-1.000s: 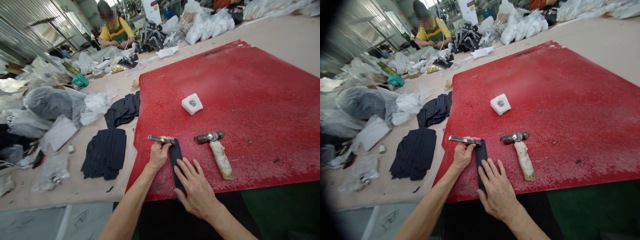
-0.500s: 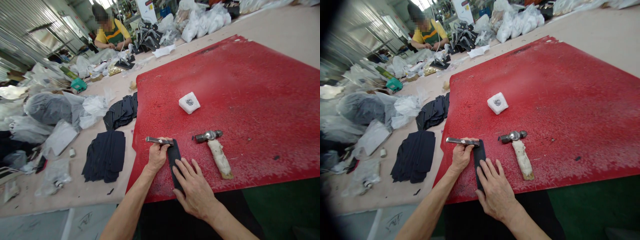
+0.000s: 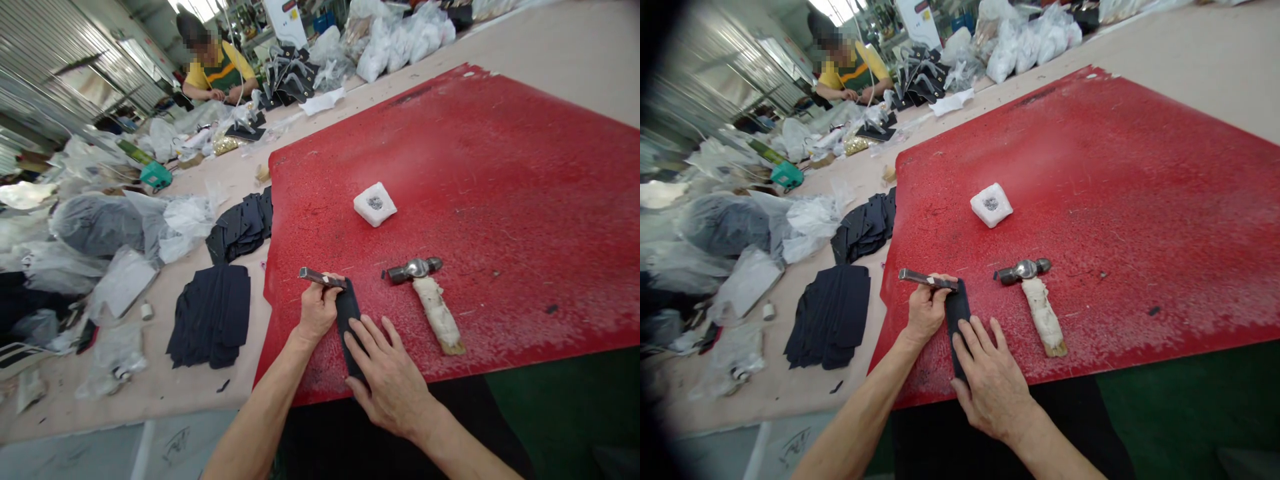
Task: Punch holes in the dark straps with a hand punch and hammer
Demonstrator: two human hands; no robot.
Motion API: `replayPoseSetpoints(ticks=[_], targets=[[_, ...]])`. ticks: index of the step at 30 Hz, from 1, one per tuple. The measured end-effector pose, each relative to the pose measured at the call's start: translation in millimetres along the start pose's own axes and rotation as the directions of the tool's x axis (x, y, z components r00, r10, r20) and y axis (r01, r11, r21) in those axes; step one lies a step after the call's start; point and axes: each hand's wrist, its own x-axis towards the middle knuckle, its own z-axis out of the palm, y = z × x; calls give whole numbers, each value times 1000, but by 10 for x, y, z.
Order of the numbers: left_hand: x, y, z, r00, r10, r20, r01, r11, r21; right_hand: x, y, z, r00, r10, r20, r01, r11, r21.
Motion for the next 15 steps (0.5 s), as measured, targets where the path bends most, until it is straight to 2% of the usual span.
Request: replayPoseSetpoints(ticks=[15], targets=[[13,45,17,998,57,-5,-57,996,65,-8,-14,-20,1000,7,-4,-7,999,35]])
